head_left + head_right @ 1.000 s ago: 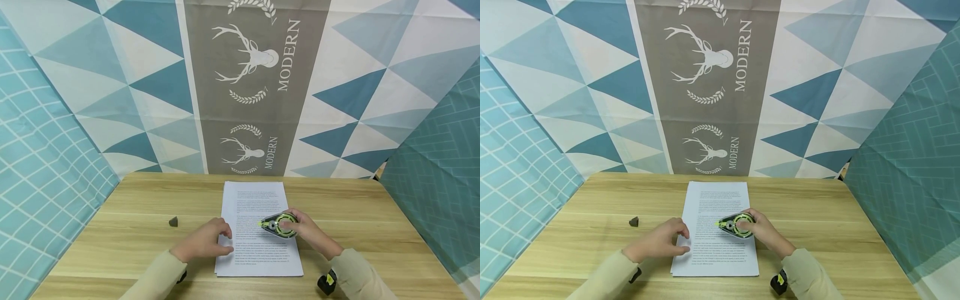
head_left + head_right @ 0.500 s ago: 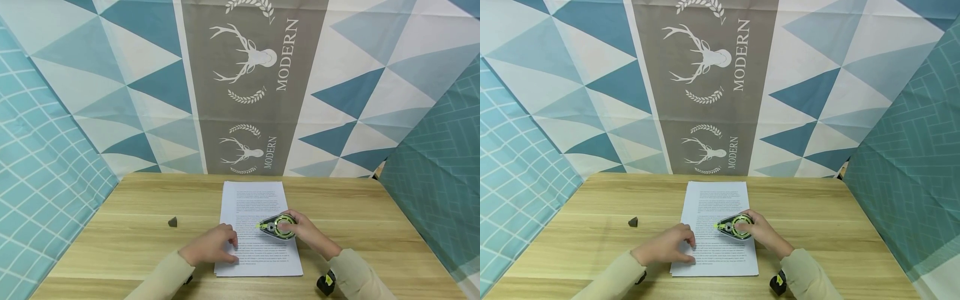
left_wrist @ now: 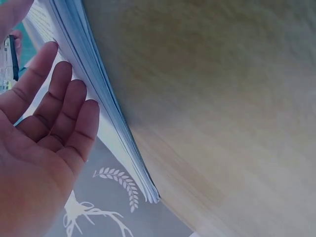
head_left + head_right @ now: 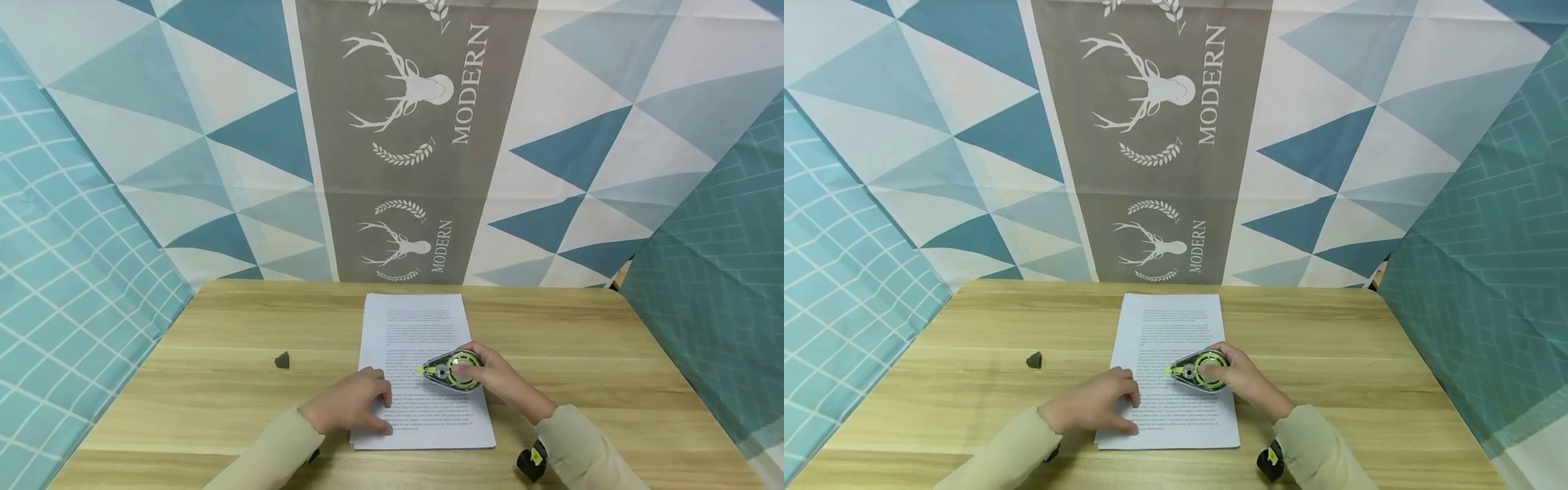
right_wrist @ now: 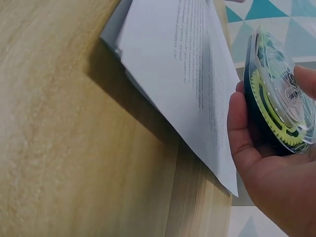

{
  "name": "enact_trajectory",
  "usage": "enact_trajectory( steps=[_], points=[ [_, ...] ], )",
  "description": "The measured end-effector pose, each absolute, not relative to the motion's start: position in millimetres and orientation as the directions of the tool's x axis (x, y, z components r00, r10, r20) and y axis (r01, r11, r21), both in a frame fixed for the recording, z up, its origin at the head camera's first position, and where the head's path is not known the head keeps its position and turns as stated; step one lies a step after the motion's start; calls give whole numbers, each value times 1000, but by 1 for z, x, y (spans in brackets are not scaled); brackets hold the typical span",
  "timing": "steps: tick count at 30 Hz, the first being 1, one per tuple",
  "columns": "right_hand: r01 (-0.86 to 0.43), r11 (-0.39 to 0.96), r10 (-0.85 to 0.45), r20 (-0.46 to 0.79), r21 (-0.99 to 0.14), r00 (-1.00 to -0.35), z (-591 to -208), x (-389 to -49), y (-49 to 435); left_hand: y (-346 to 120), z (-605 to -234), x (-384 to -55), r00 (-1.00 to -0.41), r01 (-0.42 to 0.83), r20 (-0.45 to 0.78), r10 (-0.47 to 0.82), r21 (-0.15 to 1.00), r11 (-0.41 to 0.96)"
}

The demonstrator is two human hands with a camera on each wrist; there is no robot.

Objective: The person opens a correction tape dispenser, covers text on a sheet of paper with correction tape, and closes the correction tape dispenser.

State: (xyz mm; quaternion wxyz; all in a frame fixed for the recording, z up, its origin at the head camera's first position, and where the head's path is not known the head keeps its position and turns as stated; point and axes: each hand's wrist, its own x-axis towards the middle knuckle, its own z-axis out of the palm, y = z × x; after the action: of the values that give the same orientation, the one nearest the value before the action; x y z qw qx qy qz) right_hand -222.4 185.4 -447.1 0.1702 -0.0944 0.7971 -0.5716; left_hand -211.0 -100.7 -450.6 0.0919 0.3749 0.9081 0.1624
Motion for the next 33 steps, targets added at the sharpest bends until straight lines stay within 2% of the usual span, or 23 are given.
enact_trajectory(
  steps=[11,22,33],
  points=[
    [-31,416,-342,-124,-909,-931,-448,-223,179,-99,-448,-210,-713,650,-45,699,331,684],
    [-137,547,-357,-82,-826,-931,-445,-220,168,-100,-448,-209,-723,633,-51,689,352,689],
    [-200,585,-386,-52,-786,-921,-445,-216,162,-100,-450,-207,-723,638,-33,690,352,685]
  ],
)
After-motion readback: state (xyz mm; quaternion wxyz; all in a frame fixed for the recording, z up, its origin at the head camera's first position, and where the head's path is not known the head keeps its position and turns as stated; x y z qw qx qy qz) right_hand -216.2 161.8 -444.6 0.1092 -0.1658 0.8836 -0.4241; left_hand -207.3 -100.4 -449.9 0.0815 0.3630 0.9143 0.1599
